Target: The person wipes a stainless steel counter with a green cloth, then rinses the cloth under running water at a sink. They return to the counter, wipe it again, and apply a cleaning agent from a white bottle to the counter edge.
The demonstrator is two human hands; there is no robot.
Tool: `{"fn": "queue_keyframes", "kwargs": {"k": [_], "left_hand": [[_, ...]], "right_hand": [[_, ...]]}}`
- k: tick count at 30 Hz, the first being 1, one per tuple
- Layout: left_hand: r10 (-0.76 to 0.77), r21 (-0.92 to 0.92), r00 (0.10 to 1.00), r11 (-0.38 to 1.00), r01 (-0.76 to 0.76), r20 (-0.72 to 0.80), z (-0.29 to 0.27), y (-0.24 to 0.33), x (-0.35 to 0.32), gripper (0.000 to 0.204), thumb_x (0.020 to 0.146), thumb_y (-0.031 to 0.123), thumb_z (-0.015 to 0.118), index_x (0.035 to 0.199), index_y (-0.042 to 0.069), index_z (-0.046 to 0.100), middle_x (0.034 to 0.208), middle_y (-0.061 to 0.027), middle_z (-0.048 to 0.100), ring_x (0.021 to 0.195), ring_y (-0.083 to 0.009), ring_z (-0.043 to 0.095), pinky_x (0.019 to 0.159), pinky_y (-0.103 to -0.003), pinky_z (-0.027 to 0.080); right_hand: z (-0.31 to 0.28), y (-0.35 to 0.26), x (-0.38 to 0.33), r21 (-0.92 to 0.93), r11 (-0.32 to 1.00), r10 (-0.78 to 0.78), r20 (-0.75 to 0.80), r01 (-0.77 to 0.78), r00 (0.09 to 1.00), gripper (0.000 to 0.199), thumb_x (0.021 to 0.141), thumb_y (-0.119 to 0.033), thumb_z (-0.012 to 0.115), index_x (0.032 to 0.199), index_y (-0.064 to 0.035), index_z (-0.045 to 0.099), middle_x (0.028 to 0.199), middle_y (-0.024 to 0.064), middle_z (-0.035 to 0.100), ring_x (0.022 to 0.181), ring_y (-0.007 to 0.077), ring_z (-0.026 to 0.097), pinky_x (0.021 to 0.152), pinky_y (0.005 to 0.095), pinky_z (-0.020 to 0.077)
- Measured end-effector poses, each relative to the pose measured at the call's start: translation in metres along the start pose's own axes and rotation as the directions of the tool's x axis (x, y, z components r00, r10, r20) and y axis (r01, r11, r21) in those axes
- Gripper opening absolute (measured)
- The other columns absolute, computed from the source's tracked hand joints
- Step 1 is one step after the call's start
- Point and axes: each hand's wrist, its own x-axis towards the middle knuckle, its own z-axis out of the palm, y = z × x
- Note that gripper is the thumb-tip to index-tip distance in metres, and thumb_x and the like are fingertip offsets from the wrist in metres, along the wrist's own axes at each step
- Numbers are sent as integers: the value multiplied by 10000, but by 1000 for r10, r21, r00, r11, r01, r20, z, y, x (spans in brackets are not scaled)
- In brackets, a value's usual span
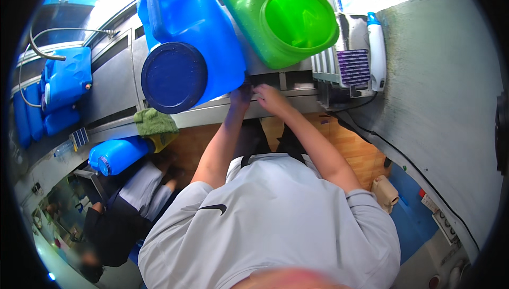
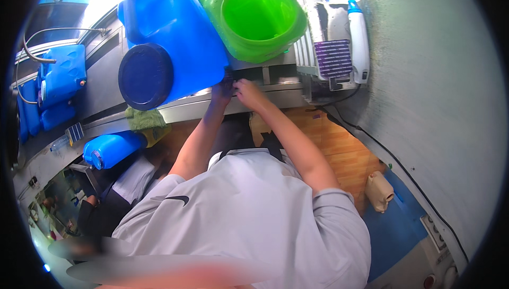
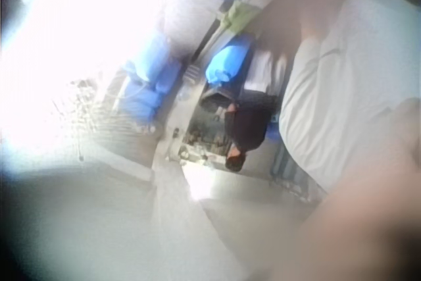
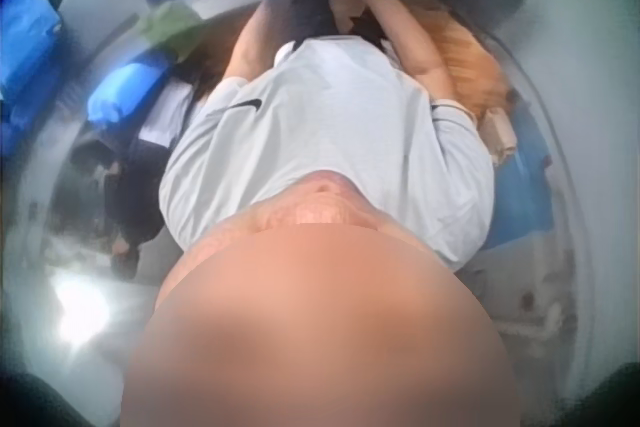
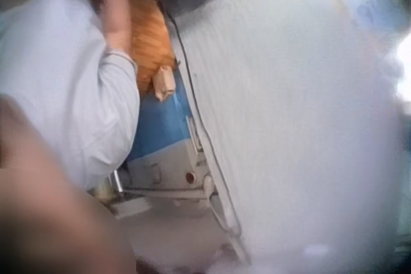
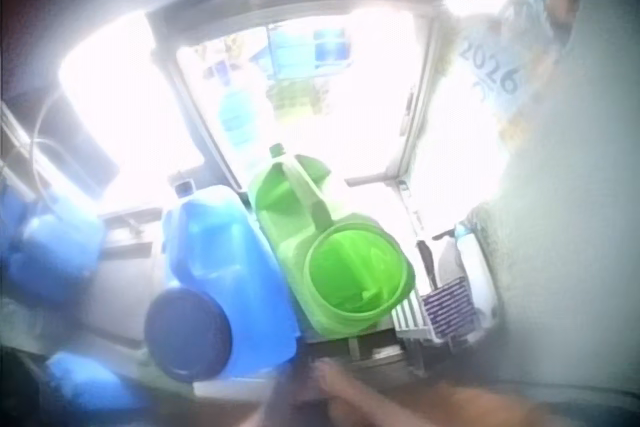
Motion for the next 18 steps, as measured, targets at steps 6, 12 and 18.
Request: {"fn": "queue_keyframes", "kwargs": {"k": [6, 12, 18], "left_hand": [[43, -45, 966, 997, -56, -256, -9, -7, 26, 182, 924, 365, 551, 931, 186, 584, 811, 44, 567, 805, -119, 556, 872, -349, 436], [40, -125, 816, 983, -137, -577, 12, -14, 22, 234, 881, 395, 564, 942, 169, 557, 917, -11, 550, 947, -209, 535, 950, -473, 436], [-9, -202, 901, 975, -88, -434, 34, -16, -5, 292, 822, 397, 608, 976, 152, 570, 1018, -51, 548, 1029, -222, 499, 1005, -471, 379]], "right_hand": [[-206, -35, -101, -80, 978, 64, -760, -190, 647, 185, 857, -59, 583, 1034, -16, 621, 940, 120, 594, 776, 282, 566, 700, 369, 484], [-263, 11, -99, -487, 611, 120, -722, -624, 682, 500, 858, -206, 652, 1241, 40, 446, 1092, 203, 568, 941, 333, 610, 783, 383, 529], [-272, 11, -108, 109, 854, 460, -618, -509, 638, 466, 870, -226, 655, 1200, 16, 432, 1082, 180, 570, 758, 245, 625, 645, 333, 536]]}}
